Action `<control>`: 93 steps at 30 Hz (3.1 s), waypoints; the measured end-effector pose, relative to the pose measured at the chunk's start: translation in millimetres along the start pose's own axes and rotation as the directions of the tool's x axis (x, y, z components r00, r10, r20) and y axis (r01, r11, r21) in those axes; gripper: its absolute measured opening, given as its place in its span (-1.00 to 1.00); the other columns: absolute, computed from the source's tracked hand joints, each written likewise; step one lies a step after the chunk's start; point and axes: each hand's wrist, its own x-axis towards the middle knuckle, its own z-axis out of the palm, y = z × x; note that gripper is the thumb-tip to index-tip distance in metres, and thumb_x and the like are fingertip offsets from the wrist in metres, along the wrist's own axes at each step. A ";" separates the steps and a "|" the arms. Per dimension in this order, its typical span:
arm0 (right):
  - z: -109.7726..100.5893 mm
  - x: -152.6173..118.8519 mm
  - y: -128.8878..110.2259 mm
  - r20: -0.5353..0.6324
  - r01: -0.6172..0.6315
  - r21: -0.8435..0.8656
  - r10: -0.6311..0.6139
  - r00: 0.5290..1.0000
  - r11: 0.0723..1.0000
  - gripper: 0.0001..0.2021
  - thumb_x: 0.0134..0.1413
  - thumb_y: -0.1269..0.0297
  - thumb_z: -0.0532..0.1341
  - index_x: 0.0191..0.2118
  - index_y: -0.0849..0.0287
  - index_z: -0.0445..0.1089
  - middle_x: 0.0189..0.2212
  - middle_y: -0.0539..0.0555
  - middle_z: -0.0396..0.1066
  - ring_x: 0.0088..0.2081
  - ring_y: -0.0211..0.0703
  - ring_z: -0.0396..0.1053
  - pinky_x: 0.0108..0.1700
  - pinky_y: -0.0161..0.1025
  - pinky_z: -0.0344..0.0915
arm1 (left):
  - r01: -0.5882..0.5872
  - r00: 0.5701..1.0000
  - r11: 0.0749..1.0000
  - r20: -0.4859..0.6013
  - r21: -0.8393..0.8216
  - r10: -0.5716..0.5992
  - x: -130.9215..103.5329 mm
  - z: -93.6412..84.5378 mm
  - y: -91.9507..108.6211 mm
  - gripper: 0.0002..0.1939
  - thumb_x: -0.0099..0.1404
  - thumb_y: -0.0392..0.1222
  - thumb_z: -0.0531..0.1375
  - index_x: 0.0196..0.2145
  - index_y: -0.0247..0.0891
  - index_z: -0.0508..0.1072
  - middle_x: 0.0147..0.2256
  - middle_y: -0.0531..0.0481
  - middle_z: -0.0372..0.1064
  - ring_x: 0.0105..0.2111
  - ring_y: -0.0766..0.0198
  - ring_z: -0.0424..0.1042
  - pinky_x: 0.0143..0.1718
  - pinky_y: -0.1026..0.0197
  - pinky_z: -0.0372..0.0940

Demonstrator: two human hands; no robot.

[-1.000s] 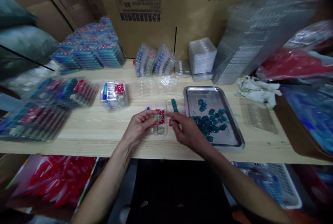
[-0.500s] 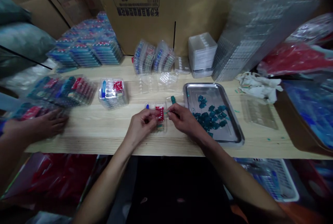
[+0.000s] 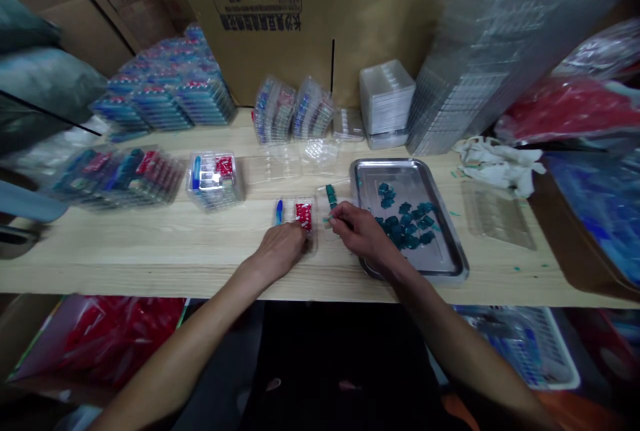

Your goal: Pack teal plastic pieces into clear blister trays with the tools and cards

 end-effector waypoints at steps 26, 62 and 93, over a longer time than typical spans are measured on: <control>30.8 19.3 -8.9 -0.050 -0.027 -0.053 0.024 0.998 0.998 -0.96 0.01 0.40 0.16 -0.36 0.12 0.29 -0.55 -0.08 0.30 -0.51 -0.26 0.23 -0.43 -0.32 0.08 | -0.080 0.897 0.562 -0.305 -0.823 -0.319 -4.9 3.0 -20.7 -0.76 0.22 -0.04 0.16 -0.35 -0.29 0.46 -0.50 0.05 0.37 -0.52 0.33 0.30 -0.47 0.31 0.18; -1.9 1.2 7.8 -0.032 -0.016 0.029 0.017 0.999 0.999 -0.95 0.05 0.32 0.16 -0.34 0.15 0.31 -0.55 -0.07 0.32 -0.48 -0.27 0.25 -0.38 -0.33 0.12 | -0.032 0.972 0.679 -0.181 -0.733 -0.150 -0.3 9.7 -35.1 -0.77 0.15 -0.06 0.27 -0.42 -0.30 0.55 -0.47 -0.02 0.49 -0.46 0.27 0.42 -0.39 0.27 0.23; 50.8 17.1 -2.9 0.042 -0.051 0.362 0.038 0.998 0.931 -0.93 0.06 0.36 0.14 -0.30 0.16 0.33 -0.48 -0.04 0.40 -0.46 -0.27 0.34 -0.42 -0.34 0.23 | -0.201 0.889 0.023 -0.192 -0.979 -0.415 -9.9 1.5 -11.7 -0.62 -0.06 -0.06 0.47 -0.29 -0.29 0.63 -0.38 -0.04 0.57 -0.43 0.32 0.46 -0.33 0.28 0.36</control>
